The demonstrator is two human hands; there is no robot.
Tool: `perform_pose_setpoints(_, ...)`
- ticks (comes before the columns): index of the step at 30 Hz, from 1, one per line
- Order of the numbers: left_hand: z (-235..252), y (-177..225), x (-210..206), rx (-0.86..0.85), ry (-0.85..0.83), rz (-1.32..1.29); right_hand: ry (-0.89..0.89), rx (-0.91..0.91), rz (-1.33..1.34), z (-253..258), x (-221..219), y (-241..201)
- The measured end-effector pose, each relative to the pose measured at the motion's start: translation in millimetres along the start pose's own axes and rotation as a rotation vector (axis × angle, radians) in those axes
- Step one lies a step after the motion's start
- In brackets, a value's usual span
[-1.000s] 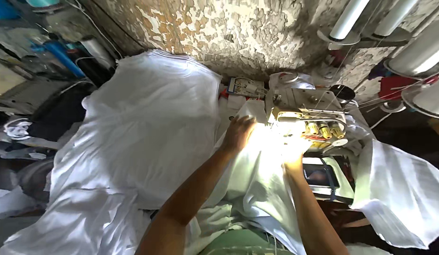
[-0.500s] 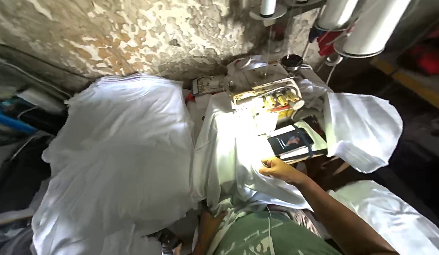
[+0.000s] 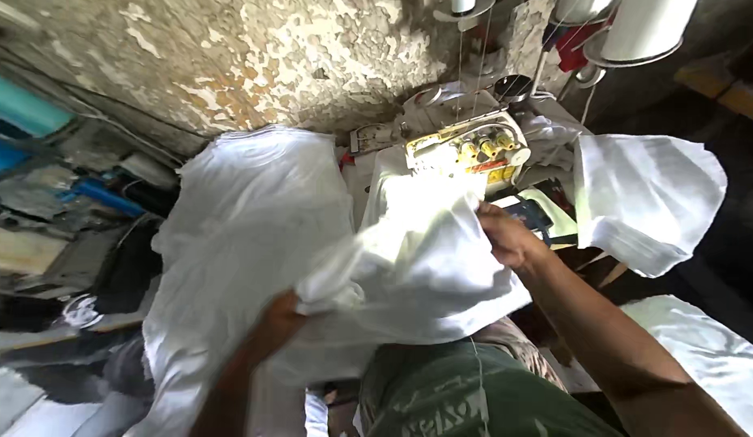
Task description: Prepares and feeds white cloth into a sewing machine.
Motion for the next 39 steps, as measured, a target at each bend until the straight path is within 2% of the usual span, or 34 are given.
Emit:
perform_pose_setpoints(3, 14.5, -13.6, 134.7, -0.038, 0.255, 0.362, -0.063, 0.091, 0.450, 23.3, -44.9, -17.9)
perform_pose_setpoints(5, 36.5, -33.6, 216.2, -0.083, 0.502, 0.604, -0.120, 0.066, 0.566, 24.2, -73.9, -10.4)
perform_pose_setpoints(6, 48.3, -37.1, 239.0, -0.054, 0.610, 0.674, -0.102, 0.016, 0.532, 16.6, -87.6, -1.1)
perform_pose_setpoints(7, 57.2, -33.0, 246.0, -0.011, 0.687, 0.717, -0.088, -0.054, 0.440, 5.5, -97.3, 13.8)
perform_pose_setpoints(8, 63.6, -16.6, 239.9, 0.007, 0.692, 0.728, -0.081, -0.129, 0.299, -3.3, -100.5, 33.4)
perform_pose_setpoints(9, 68.3, 5.0, 221.8, -0.012, 0.654, 0.723, -0.081, -0.204, 0.125, -10.0, -97.1, 54.3)
perform_pose_setpoints(11, 74.0, 40.2, 157.3, -0.069, 0.485, 0.607, -0.136, -0.288, -0.300, -17.9, -71.6, 96.5)
perform_pose_setpoints(14, 71.3, 52.0, 34.3, -0.038, 0.087, 0.245, -0.278, -0.438, -0.731, -33.5, -27.2, 135.3)
perform_pose_setpoints(17, 52.3, 36.1, -86.4, -0.090, -0.500, -0.017, -0.333, -0.607, -1.095, -47.0, -9.6, 137.9)
perform_pose_setpoints(18, 44.1, 35.2, -117.1, -0.118, -0.647, -0.070, -0.359, -0.683, -1.216, -48.0, -9.0, 134.5)
perform_pose_setpoints(20, 27.5, 35.6, -161.0, -0.105, -0.785, -0.134, -0.414, -0.802, -1.356, -45.6, -11.9, 131.0)
perform_pose_setpoints(21, 21.3, 33.3, -176.4, -0.084, -0.776, -0.154, -0.436, -0.812, -1.342, -42.3, -13.8, 130.0)
perform_pose_setpoints(23, 8.9, 24.8, -198.8, -0.093, -0.584, -0.198, -0.389, -0.685, -1.058, -36.5, -19.7, 127.8)
perform_pose_setpoints(25, -2.9, 19.5, -212.7, -0.185, -0.265, -0.282, -0.241, -0.546, -0.451, -32.9, -35.5, 125.4)
perform_pose_setpoints(27, -10.8, 20.9, -213.8, -0.225, 0.064, -0.344, -0.189, -0.560, -0.011, -28.1, -56.9, 114.2)
perform_pose_setpoints(28, -11.6, 20.1, -210.3, -0.234, 0.218, -0.339, -0.229, -0.560, 0.076, -26.4, -65.0, 106.2)
perform_pose_setpoints(29, -12.4, 20.7, -202.6, -0.228, 0.337, -0.315, -0.301, -0.533, 0.099, -26.1, -70.8, 98.9)
perform_pose_setpoints(31, -17.9, 25.6, -175.6, -0.170, 0.465, -0.248, -0.524, -0.414, 0.051, -26.5, -73.5, 86.1)
perform_pose_setpoints(32, -20.2, 24.7, -160.7, -0.142, 0.489, -0.232, -0.592, -0.364, -0.006, -25.0, -71.3, 79.4)
perform_pose_setpoints(33, -21.6, 21.1, -146.1, -0.126, 0.519, -0.243, -0.584, -0.322, -0.074, -22.2, -66.5, 74.0)
perform_pose_setpoints(34, -22.1, 14.7, -131.6, -0.118, 0.565, -0.291, -0.500, -0.282, -0.140, -18.8, -58.4, 71.5)
perform_pose_setpoints(36, -16.7, -3.6, -105.2, -0.048, 0.699, -0.501, -0.216, -0.181, -0.318, -8.1, -33.7, 73.1)
perform_pose_setpoints(38, -2.4, -18.5, -85.8, 0.208, 0.779, -0.729, 0.081, -0.033, -0.488, 6.8, -3.8, 76.0)
perform_pose_setpoints(39, 5.3, -26.2, -82.1, 0.355, 0.768, -0.791, 0.202, 0.048, -0.568, 14.6, 9.3, 75.5)
Point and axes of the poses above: each hand's wrist, its own z-axis towards the middle knuckle, its own x-axis out of the back of the hand, y = z × x, the point moved 2 cm from there along z, towards the middle knuckle, and after that the axes turned 6 degrees about -y, right-handed, at the moved point
